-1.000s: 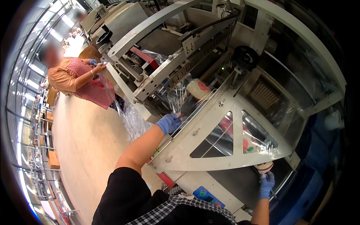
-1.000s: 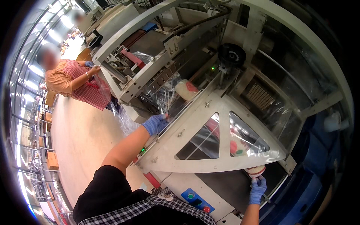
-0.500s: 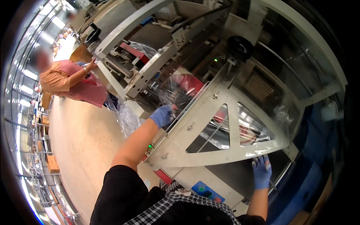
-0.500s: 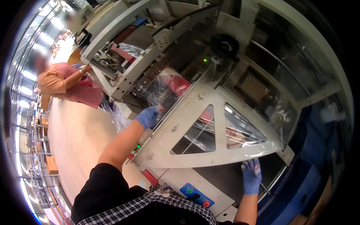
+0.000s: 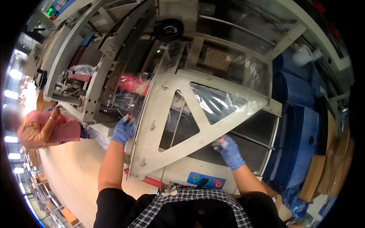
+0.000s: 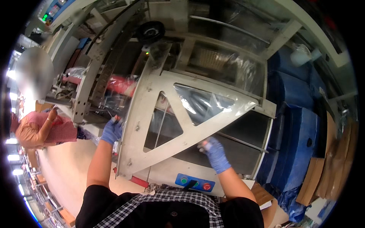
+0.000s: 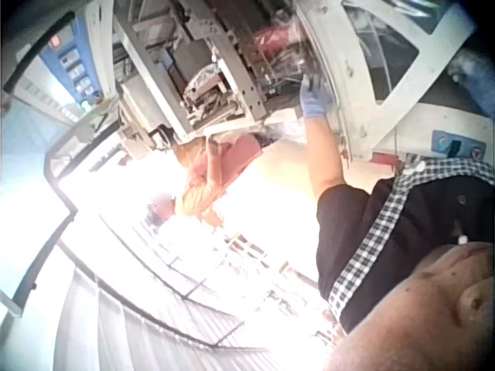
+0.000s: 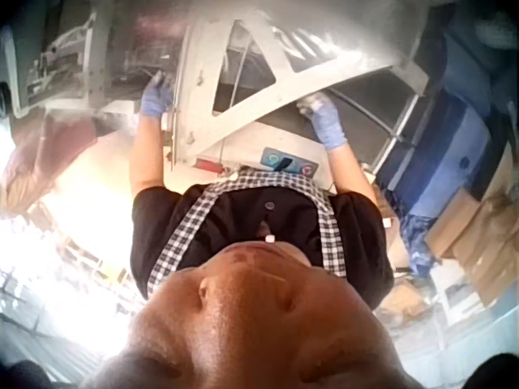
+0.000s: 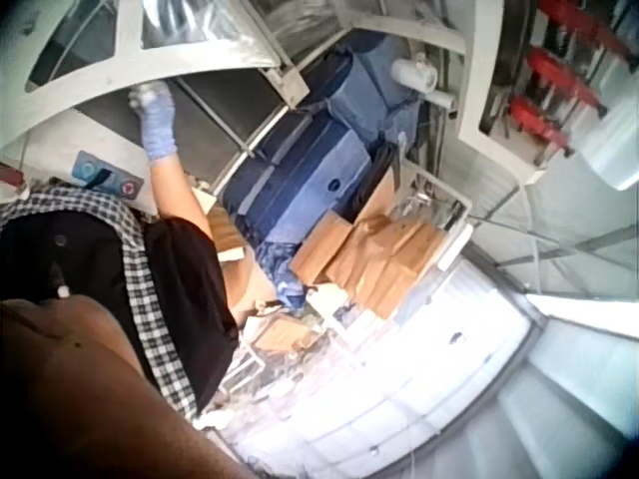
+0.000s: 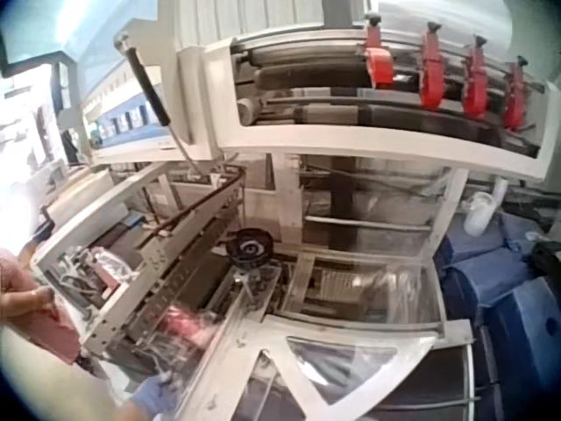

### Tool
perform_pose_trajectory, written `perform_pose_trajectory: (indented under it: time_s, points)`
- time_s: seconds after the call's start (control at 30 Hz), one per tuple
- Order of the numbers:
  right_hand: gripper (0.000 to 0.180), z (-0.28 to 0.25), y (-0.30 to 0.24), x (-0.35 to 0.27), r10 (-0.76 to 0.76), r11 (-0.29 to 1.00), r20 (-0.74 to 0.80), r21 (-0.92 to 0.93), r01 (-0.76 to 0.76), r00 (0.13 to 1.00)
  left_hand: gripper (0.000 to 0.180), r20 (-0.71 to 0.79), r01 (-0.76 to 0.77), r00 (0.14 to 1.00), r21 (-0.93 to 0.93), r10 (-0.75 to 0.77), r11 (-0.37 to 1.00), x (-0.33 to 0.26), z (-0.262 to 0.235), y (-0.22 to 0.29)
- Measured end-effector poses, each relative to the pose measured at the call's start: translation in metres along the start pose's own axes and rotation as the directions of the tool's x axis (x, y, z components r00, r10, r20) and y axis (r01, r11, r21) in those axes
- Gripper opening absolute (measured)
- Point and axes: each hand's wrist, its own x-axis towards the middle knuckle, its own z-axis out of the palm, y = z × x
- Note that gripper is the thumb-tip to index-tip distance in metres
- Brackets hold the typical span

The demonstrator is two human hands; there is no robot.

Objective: The person places rolled items onto a conveyor belt for heat-sealing in plastic film and then collects the packaged items from a bin to move them.

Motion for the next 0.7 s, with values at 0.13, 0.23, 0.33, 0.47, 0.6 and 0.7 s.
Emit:
perform_pose_trajectory:
  time_s: [0.13,0.23,0.33,0.47,0.6,0.7]
  points:
    - [0.040,-0.013,-0.009,0.014,-0.008,0.957,-0.129,0.286,0.045,0.992,0.054,0.284,0.159,0.942,0.086,-0.178,0.983,-0.041,0.123,-0.004]
    - [0.042,0.020,-0.005,0.016,-0.013,0.986,-0.123,0.163,0.033,0.992,0.023,0.168,0.159,0.971,0.085,-0.172,0.984,0.004,0.069,-0.013]
    - [0.040,0.028,0.020,-0.010,0.065,0.996,0.044,-0.066,-0.062,0.997,0.033,0.015,-0.071,0.997,0.004,0.071,0.997,-0.004,0.035,-0.014]
    - [0.039,0.008,0.049,-0.064,0.088,0.991,-0.021,-0.104,-0.089,0.996,0.048,0.155,0.229,0.961,0.011,-0.228,0.973,-0.049,0.086,0.011]
    - [0.039,-0.026,0.064,-0.100,-0.017,0.996,-0.167,-0.094,0.001,0.986,0.045,0.172,0.004,0.985,0.152,-0.030,0.988,-0.009,0.097,0.005]
    - [0.037,-0.047,0.075,-0.168,-0.070,0.987,-0.435,-0.163,-0.002,0.898,0.028,0.236,0.140,0.946,0.319,-0.221,0.937,-0.033,0.099,-0.002]
